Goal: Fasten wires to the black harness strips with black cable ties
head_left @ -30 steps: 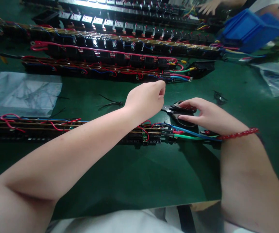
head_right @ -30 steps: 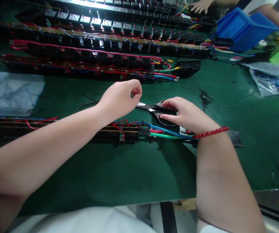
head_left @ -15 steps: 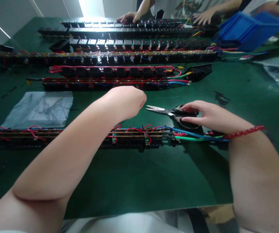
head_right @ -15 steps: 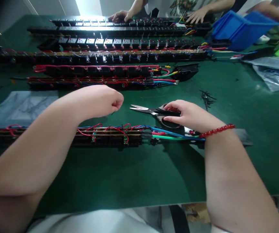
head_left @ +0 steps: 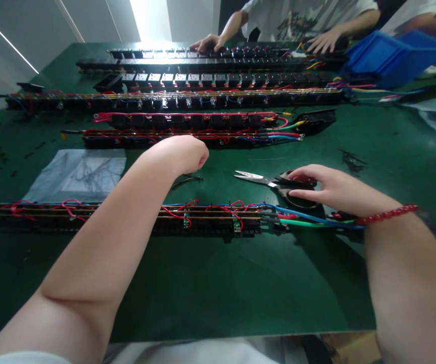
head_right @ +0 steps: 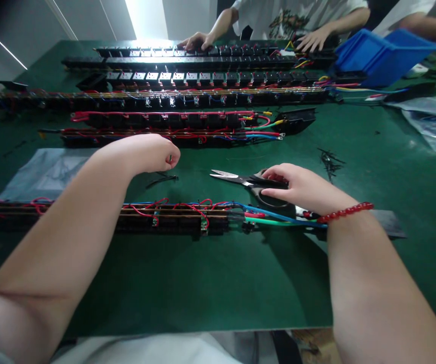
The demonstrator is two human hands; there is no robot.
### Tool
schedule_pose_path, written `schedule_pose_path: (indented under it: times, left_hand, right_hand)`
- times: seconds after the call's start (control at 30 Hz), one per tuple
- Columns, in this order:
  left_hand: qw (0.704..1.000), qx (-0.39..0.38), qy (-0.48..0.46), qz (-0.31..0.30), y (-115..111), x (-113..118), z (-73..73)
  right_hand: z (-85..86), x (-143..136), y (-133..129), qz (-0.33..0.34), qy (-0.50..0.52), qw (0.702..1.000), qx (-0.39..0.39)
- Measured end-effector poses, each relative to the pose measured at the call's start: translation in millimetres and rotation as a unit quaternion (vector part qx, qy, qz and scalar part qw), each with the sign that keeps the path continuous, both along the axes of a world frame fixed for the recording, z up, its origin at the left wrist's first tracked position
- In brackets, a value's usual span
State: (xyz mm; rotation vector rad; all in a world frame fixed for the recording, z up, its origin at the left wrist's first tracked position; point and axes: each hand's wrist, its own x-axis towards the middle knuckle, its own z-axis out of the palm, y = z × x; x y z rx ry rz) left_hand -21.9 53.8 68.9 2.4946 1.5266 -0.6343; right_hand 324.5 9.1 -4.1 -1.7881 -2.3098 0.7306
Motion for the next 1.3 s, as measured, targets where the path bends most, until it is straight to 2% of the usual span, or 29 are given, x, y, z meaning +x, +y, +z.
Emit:
schedule_pose_path:
  times: [0.3,0.7,1.0,1.3]
  left_hand:
    - [0.997,0.038,-0.064,-0.010,16,-5,-21.9]
    - [0.999,0.014,-0.032,0.014,23,-9,-35.9]
    - [1.000,0.012,-0.019,0.011,26,-7,-38.6]
    - [0.999,0.002,-0.052,0.001,25,-10,-37.8]
  right_hand:
    - [0.0,2,0,0.012,0.002,1.000,0.018]
    - [1.3,-2,0,0.002,-0.005,1.000,-0.012]
    - [5.5,-6,-2,0.001,-0.010,1.000,-0.016]
    - [1.9,-2,0,0.013,-0.002,1.000,0.013]
